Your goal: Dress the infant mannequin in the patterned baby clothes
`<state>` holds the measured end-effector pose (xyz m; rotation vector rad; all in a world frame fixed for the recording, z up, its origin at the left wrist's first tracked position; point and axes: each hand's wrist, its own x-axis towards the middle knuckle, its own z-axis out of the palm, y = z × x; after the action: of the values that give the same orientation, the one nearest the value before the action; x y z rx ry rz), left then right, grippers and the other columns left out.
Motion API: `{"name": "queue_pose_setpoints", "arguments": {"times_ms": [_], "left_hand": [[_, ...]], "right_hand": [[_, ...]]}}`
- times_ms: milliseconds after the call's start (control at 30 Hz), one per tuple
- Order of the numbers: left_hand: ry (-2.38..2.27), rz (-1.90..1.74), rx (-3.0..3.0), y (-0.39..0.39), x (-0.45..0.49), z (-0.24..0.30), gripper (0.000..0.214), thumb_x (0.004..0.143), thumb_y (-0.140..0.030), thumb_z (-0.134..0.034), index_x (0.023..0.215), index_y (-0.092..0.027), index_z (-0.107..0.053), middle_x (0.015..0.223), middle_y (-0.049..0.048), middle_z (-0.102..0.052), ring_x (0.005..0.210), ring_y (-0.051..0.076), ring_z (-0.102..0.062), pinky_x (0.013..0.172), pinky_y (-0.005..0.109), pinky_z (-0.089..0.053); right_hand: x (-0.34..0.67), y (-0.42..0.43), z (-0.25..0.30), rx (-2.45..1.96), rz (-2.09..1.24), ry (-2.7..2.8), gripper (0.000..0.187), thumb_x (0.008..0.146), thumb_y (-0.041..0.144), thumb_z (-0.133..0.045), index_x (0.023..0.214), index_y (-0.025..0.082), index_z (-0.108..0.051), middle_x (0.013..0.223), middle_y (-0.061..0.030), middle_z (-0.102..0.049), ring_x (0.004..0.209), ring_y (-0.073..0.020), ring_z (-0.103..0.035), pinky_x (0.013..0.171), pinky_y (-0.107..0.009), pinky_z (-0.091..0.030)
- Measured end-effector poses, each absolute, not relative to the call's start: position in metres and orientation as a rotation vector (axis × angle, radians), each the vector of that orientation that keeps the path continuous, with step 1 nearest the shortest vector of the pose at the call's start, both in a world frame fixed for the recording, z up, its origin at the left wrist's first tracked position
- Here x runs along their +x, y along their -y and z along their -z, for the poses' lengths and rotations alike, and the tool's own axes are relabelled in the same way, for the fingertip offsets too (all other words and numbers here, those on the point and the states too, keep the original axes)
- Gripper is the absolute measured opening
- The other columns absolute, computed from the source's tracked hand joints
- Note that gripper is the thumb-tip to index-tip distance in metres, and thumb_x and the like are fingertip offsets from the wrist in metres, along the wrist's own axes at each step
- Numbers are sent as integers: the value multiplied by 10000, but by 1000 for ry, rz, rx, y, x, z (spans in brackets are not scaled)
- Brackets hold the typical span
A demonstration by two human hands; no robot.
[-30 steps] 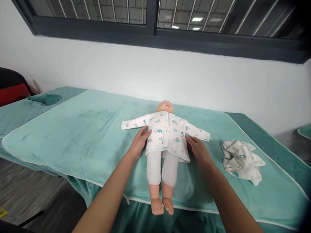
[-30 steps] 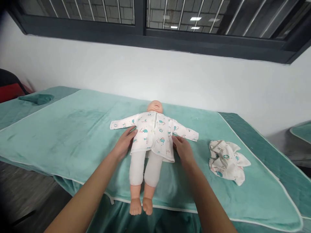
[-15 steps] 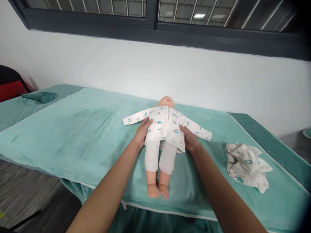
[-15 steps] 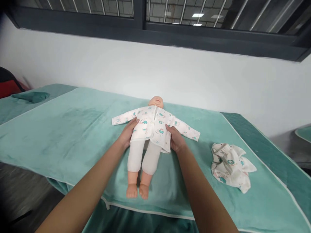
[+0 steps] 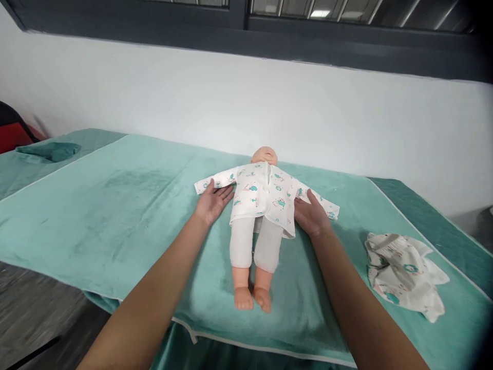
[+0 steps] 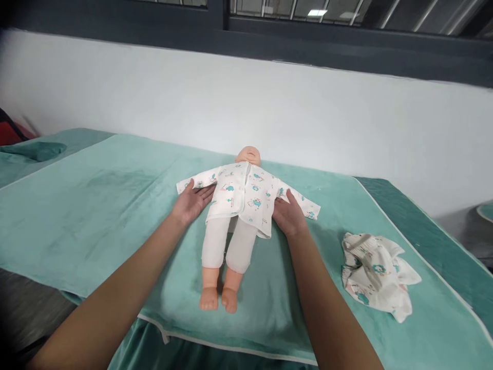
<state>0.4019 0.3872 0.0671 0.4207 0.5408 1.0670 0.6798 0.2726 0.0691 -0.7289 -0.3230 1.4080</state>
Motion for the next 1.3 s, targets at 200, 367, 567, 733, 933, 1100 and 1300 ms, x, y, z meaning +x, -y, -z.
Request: {"name": "queue_pose_setpoints", "arguments": {"times_ms": [200,367,567,733,933,1100,1300], "left_hand": [[-548,-1134,414,-407,372,-60,312,1017,-282,-350,1190,-152,-574,1299,162,-631,1237,263,-603,1063,485,-505],[-536,-1165,403,-409,377,-62,329,1028,-298,-301,1177,-180,-570,1317,152,-614,1244,254,-598,1077,518,-486],[-517,-1173,452,-403,380,-60,286,1004,-325,-425,1123,-132,-600,1257,167,-649,1222,238,-614,1073,402,-509],[-498,-1099,528,-397,380,-62,309,971,-247,-490,1205,-68,-587,1250,199,-658,1234,242,-611,1074,361,-511],[-490,-975,673,-377,379,-65,305,960,-235,-500,1167,-48,-621,1350,240,-596,1280,275,-580,1086,361,-499],[-563,-992,736,-335,369,-75,272,942,-178,-517,1164,-78,-638,1305,219,-635,1247,262,-608,1099,366,-487],[-742,-952,987,-251,348,-89,371,874,-274,-686,1238,-212,-651,1387,115,-603,1321,246,-544,1192,374,-367]], "right_hand": [[707,-265,-65,-857,-1194,226,281,1002,380,-411,1030,167,-592,1094,-136,-676,1089,-206,-666,980,-413,-572],[707,-268,-61,-829,-1157,349,203,942,300,-521,754,226,-542,938,-52,-667,1008,-165,-678,988,-353,-564],[706,-271,-57,-852,-1184,371,107,937,270,-525,896,205,-600,997,-67,-684,1050,-180,-672,994,-370,-563],[712,-265,-61,-831,-1192,200,199,965,256,-448,1036,137,-590,1142,-150,-669,1104,-183,-664,936,-308,-593],[696,-230,-60,-875,-979,205,106,895,162,-511,958,212,-581,1130,-88,-690,1100,-166,-670,967,-347,-579],[677,-156,-48,-1317,-484,739,338,783,267,-722,1107,251,-630,1259,-51,-644,1230,-214,-577,1133,-444,-414],[718,-74,-78,-2061,445,1694,316,877,195,-524,1182,168,-604,1338,-183,-582,1275,-363,-500,1126,-577,-295]]}}
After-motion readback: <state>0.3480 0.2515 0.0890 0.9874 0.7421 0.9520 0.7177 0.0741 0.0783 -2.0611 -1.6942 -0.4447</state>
